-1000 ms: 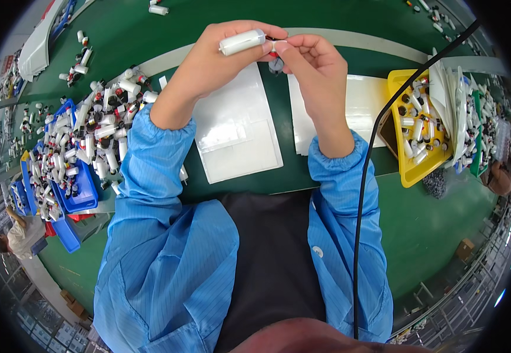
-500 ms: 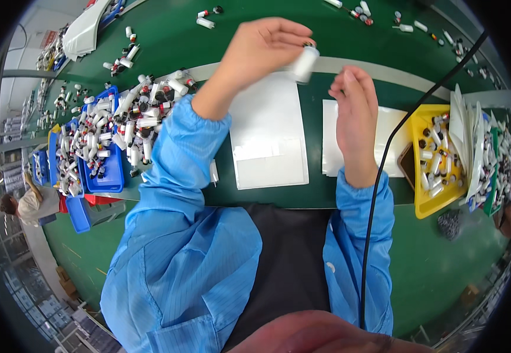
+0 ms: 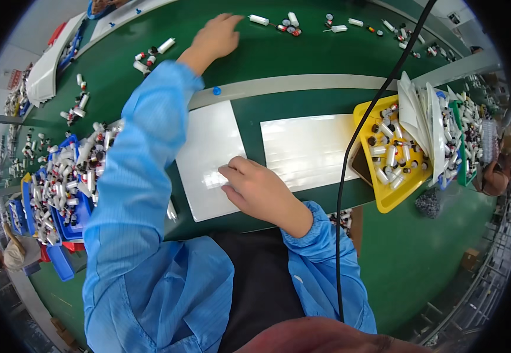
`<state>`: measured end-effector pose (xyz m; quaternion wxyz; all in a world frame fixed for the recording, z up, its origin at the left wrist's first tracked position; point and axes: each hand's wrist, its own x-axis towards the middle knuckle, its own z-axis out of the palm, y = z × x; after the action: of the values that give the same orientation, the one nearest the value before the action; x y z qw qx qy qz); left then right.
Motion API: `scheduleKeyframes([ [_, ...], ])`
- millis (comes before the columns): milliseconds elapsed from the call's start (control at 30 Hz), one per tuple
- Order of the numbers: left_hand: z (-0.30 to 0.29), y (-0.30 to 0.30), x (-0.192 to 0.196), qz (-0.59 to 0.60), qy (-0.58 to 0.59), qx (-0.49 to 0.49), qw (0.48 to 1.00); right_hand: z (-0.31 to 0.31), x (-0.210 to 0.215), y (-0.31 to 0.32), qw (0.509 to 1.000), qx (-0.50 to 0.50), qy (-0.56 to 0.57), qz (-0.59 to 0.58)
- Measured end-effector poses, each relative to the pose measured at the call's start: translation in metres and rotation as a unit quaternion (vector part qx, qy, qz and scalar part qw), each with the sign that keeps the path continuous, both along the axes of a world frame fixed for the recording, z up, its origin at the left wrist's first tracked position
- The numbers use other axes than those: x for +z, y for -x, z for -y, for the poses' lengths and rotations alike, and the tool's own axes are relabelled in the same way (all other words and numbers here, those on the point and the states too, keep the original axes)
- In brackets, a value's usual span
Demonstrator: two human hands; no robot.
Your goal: The worker is manually assembling small cylindrical electronic components by inserting internal pieces and wires.
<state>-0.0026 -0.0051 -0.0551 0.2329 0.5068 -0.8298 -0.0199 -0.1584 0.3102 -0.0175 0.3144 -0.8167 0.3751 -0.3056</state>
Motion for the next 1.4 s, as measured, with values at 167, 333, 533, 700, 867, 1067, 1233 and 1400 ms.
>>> scheduleKeyframes([
  [167, 0.050, 0.067, -0.018, 0.099, -0.026, 0.081, 0.991, -0.004, -0.010, 0.008, 0.999, 0.028, -0.045, 0.001],
  [333, 0.056, 0.059, -0.007, 0.022, -0.048, -0.010, 0.999, -0.004, -0.032, 0.004, 1.000, 0.012, -0.014, -0.013],
  [533, -0.056, 0.010, 0.082, -0.417, -0.158, -0.031, 0.895, -0.003, -0.023, -0.001, 0.999, -0.023, -0.040, -0.004],
  [700, -0.140, -0.043, 0.086, -0.776, -0.259, -0.027, 0.575, -0.001, -0.003, 0.000, 0.997, -0.008, -0.071, -0.039],
  [867, -0.175, -0.035, 0.056, -0.781, -0.521, -0.060, 0.338, 0.009, -0.002, 0.003, 0.992, 0.001, -0.019, -0.127],
  [1067, -0.184, -0.022, 0.010, -0.740, -0.565, 0.030, 0.364, 0.015, 0.001, -0.002, 0.977, 0.050, 0.030, -0.206],
  [1233, -0.181, -0.021, 0.007, -0.723, -0.574, 0.072, 0.378, 0.006, -0.010, -0.006, 0.980, 0.009, 0.070, -0.189],
  [1400, -0.178, -0.027, -0.005, -0.709, -0.587, 0.026, 0.388, 0.007, -0.014, -0.006, 0.984, 0.024, 0.047, -0.169],
])
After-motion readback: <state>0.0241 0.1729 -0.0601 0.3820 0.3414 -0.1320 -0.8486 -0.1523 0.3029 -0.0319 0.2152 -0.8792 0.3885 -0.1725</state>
